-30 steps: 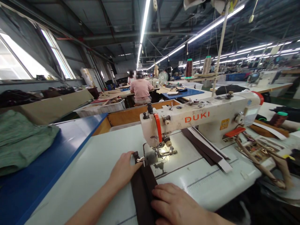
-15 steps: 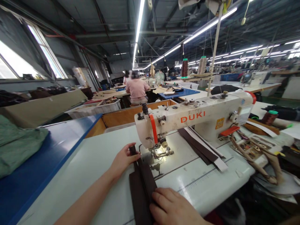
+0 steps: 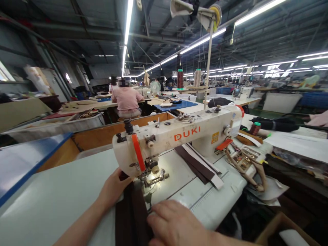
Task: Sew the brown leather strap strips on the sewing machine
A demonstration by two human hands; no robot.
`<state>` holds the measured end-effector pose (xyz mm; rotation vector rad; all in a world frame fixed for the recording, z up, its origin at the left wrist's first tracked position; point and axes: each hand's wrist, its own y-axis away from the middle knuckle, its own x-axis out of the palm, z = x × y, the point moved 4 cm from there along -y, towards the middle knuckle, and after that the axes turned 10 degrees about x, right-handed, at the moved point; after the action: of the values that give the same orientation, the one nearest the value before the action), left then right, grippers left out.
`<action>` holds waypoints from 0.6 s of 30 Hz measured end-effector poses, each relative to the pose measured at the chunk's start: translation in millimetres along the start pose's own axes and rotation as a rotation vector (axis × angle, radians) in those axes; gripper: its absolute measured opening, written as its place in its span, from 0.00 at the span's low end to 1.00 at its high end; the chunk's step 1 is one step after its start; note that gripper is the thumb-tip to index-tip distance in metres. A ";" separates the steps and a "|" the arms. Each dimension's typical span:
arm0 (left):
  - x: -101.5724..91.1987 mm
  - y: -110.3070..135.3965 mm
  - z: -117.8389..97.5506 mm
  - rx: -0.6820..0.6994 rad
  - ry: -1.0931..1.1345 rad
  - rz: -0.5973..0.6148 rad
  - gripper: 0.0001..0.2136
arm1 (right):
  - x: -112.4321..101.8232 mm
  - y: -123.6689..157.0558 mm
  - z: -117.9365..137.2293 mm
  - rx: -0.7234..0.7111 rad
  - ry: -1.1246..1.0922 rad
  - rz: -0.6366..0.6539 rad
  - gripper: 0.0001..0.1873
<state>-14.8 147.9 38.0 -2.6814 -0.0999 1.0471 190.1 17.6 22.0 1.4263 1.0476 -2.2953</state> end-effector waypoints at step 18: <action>-35.9 52.4 33.0 0.181 -0.365 -0.182 0.17 | -88.4 18.5 -112.6 0.683 0.388 0.147 0.11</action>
<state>-65.1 98.9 24.3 -2.2490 -0.2959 1.3981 320.4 67.2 59.5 2.1744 0.1871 -2.4299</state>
